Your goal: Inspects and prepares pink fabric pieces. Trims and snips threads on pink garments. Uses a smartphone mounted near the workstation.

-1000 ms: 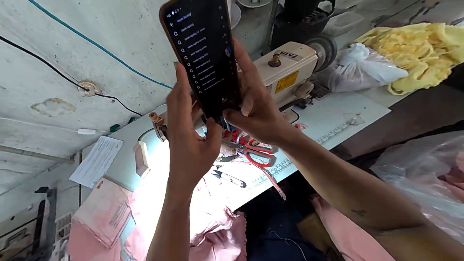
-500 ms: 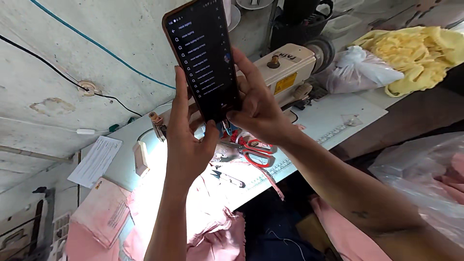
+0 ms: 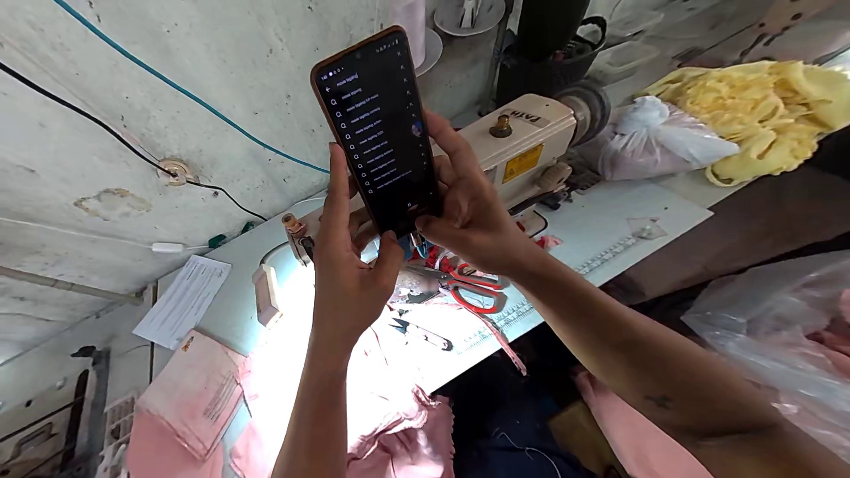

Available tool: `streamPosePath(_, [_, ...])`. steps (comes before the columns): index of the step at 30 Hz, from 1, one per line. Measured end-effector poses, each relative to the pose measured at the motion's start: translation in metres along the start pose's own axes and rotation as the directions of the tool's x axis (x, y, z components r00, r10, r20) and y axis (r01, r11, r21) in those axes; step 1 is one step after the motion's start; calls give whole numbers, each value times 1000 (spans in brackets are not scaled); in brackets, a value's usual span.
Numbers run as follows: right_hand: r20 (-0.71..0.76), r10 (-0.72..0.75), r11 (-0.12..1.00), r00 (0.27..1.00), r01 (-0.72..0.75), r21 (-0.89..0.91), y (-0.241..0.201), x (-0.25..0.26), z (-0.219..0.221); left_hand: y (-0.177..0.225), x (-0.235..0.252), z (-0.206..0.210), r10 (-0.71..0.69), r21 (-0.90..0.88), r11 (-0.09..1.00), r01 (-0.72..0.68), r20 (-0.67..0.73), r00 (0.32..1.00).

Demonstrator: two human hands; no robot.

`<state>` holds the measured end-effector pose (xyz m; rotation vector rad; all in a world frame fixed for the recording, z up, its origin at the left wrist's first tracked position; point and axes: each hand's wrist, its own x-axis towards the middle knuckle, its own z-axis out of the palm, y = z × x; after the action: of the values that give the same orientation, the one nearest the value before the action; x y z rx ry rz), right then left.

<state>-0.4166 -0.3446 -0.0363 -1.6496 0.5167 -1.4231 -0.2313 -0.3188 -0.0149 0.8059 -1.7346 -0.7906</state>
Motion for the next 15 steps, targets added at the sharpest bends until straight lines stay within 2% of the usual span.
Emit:
streamPosePath(11, [6,-30,999,1000,30,20,5,2,0,-1,0,-1,-1,17,1000,1,11,1000])
streamPosePath(15, [10,-23,993,1000,21,113,6,3,-1,-1,0,-1,9,19,1000,-9,11,1000])
